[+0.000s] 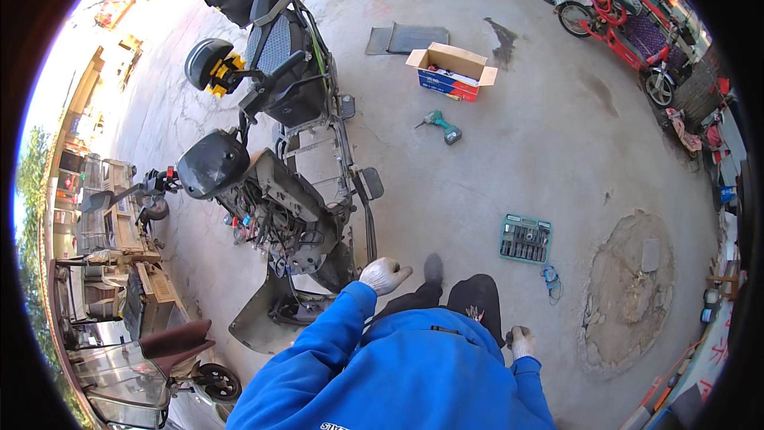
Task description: The person uses a multimeter to test the electric scooter's wiring and then uses pliers to strip and adjust wires in the exposed wiring harness under the seat. The scooter remains disassembled throughout the clip.
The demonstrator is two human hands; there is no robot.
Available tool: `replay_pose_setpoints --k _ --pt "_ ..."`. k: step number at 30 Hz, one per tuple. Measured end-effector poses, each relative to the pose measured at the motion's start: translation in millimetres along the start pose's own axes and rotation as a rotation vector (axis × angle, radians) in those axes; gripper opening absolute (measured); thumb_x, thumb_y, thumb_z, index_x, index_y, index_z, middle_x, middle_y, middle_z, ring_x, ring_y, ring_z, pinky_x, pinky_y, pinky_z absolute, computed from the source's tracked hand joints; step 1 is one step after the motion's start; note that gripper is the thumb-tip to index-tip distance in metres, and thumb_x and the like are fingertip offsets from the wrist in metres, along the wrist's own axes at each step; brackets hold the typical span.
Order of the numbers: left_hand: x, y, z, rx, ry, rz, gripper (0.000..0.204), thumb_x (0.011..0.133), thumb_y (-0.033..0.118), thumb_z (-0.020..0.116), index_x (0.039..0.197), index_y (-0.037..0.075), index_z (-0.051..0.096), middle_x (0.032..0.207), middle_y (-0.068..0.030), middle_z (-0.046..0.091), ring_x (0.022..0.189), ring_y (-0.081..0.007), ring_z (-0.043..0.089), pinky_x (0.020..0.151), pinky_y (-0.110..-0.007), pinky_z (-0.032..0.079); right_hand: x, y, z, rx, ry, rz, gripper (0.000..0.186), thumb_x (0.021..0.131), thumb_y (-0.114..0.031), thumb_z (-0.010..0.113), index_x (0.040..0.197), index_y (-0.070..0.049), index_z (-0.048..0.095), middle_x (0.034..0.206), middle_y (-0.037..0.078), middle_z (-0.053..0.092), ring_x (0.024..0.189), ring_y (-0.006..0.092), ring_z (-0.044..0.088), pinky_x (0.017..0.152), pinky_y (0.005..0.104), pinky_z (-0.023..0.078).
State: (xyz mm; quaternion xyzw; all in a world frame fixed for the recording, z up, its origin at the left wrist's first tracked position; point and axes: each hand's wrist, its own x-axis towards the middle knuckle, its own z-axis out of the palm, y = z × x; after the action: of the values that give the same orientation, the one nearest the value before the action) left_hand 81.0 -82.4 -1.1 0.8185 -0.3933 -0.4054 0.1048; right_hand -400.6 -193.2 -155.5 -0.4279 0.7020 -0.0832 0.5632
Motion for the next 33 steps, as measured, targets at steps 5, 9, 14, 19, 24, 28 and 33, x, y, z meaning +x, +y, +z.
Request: replay_pose_setpoints --k 5,9,14,19,24,28,33 --pt "13 -82 44 -0.238 0.000 -0.309 0.071 0.095 0.062 0.058 0.092 -0.006 0.075 0.088 -0.0310 0.073 0.088 -0.0455 0.074 0.084 -0.052 0.055 24 -90 3 -0.319 -0.110 -0.141 0.045 0.094 -0.032 0.062 0.110 0.008 0.075 0.082 0.017 0.075 0.069 0.0226 0.071 0.061 0.0369 0.056" --pt "8 -100 85 -0.513 0.149 -0.557 0.063 0.094 0.056 0.065 0.088 -0.006 0.073 0.066 -0.0171 0.068 0.065 -0.0285 0.069 0.059 -0.046 0.050 118 -100 -22 -0.469 -0.181 -0.215 0.041 0.092 -0.030 0.064 0.105 0.007 0.078 0.081 0.020 0.075 0.071 0.0270 0.073 0.069 0.0401 0.057" --pt "-33 -109 120 -0.388 0.040 -0.730 0.067 0.093 0.059 0.066 0.089 -0.007 0.073 0.070 -0.0208 0.069 0.066 -0.0297 0.073 0.062 -0.043 0.057 175 -221 -27 -0.479 -0.214 -0.124 0.034 0.094 -0.026 0.064 0.097 0.005 0.078 0.078 0.016 0.075 0.068 0.0244 0.071 0.067 0.0404 0.056" --pt "39 -71 101 -0.502 0.121 -0.586 0.057 0.097 0.053 0.063 0.093 -0.003 0.074 0.073 -0.0218 0.071 0.070 -0.0320 0.073 0.064 -0.043 0.057 254 -260 -39 -0.330 -0.127 -0.195 0.032 0.096 -0.025 0.062 0.093 0.003 0.077 0.073 0.011 0.072 0.062 0.0195 0.067 0.057 0.0374 0.054" --pt "158 -6 -24 -0.333 0.147 -0.365 0.049 0.099 0.042 0.061 0.092 -0.006 0.073 0.081 -0.0294 0.070 0.083 -0.0446 0.070 0.073 -0.047 0.054 265 -282 -39 -0.191 0.014 -0.121 0.033 0.096 -0.029 0.062 0.093 0.001 0.075 0.071 0.011 0.071 0.061 0.0191 0.065 0.054 0.0369 0.053" --pt "248 -64 -21 -0.526 0.119 -0.312 0.051 0.097 0.041 0.067 0.085 -0.009 0.072 0.068 -0.0181 0.070 0.062 -0.0218 0.067 0.061 -0.043 0.051 249 -283 -37 -0.487 0.060 -0.186 0.040 0.092 -0.033 0.064 0.098 0.004 0.075 0.090 0.020 0.077 0.079 0.0299 0.073 0.075 0.0432 0.057" --pt "346 -167 -68 0.315 -0.146 0.036 0.059 0.097 0.053 0.066 0.080 -0.003 0.074 0.070 -0.0254 0.068 0.067 -0.0435 0.066 0.066 -0.052 0.051 202 -298 30 -0.290 0.198 0.076 0.047 0.091 -0.036 0.061 0.120 -0.003 0.076 0.110 0.025 0.077 0.107 0.0433 0.072 0.099 0.0464 0.055"
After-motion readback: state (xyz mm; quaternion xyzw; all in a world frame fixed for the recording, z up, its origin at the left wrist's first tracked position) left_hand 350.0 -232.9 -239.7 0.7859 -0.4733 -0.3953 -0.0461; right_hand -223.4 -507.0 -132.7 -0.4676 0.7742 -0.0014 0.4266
